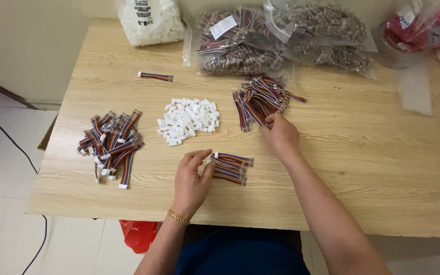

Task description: Assembling wire harnesses by inserting wires into plastic connectors

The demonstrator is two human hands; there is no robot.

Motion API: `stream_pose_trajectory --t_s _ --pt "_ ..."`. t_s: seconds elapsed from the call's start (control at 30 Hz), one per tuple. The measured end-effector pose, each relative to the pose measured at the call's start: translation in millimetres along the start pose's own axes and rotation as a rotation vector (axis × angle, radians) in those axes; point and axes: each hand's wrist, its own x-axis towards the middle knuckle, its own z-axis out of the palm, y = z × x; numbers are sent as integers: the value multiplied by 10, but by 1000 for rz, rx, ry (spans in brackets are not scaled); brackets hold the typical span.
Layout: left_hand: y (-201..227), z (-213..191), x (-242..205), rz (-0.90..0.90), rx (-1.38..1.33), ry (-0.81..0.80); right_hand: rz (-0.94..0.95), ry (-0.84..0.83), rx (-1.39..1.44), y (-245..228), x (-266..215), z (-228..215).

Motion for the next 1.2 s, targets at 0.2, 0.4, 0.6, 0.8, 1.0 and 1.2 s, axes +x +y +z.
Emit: stream_pose_trajectory --t_s 0.2,0.4,0.6,0.8,1.0,1.2 --pt "227 -19 97 212 30 91 22 -104 946 -151 -230 -419" --pt "592 56 529 706 228 242 55 -281 1299 -295 -421 -564" --pt "590 181 705 780 245 142 8 -479 1469 -381 -707 -678" --pt "491 170 577 523 -95 -152 -157 -364 1354 -410 -923 -834" --pt "789 -21 263 -62 -622 -466 -372 -90 887 -593 -1042 -925" --pt "846 -84 172 -163 -758 -428 -362 -45 957 -553 -1090 -861"
